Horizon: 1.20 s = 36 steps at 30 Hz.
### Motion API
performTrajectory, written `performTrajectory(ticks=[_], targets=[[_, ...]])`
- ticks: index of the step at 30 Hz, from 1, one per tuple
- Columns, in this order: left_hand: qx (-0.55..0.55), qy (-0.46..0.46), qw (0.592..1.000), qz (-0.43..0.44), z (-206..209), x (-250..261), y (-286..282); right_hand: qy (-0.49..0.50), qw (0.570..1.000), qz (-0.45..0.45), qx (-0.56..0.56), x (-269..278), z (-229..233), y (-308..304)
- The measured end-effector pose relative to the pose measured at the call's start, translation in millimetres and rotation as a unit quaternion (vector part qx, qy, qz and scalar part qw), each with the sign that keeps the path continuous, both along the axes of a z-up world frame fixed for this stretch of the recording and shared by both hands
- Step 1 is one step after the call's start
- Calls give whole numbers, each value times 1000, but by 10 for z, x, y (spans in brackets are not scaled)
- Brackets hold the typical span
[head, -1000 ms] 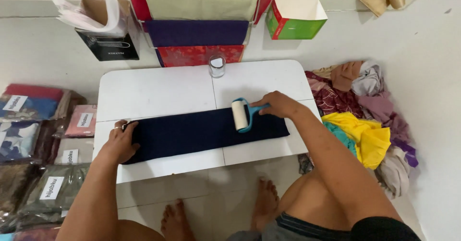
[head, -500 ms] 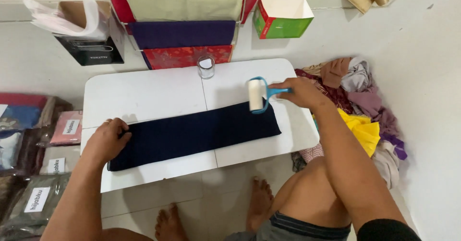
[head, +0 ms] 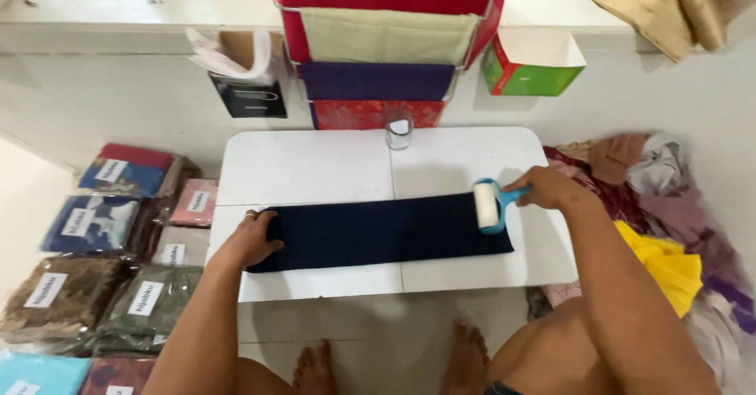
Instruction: A person uses a lint roller to remove dust and lint from a dark blue piece of fabric laid out on a small white table.
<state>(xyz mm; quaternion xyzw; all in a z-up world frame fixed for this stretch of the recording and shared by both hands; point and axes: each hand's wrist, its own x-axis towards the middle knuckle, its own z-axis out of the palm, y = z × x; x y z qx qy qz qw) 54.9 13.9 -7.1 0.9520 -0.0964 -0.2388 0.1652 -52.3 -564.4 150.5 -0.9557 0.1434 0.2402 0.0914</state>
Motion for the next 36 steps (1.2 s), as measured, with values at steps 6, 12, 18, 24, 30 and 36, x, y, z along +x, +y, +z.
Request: performTrajectory(ticks=[6,12,18,24,30,36], targets=[[-8,14,999,33,191,-60,-26,-53,990,-2,132,77,73,340],[-8,-12,999,35,-148,56,39,-18,994,52,90,232,-401,426],[-8,-22,1000,21,-477,185,140,-6,995,36,94,276,-388,282],[-16,5,999,29,91,-2,27,12,994,73,76,284,-172,715],[-21,41,998,34,538,-73,-15,13,982,180,52,501,-244,1504],[-10,53,998,31,475,-46,101,-9,961,270,65,574,-242,2381]])
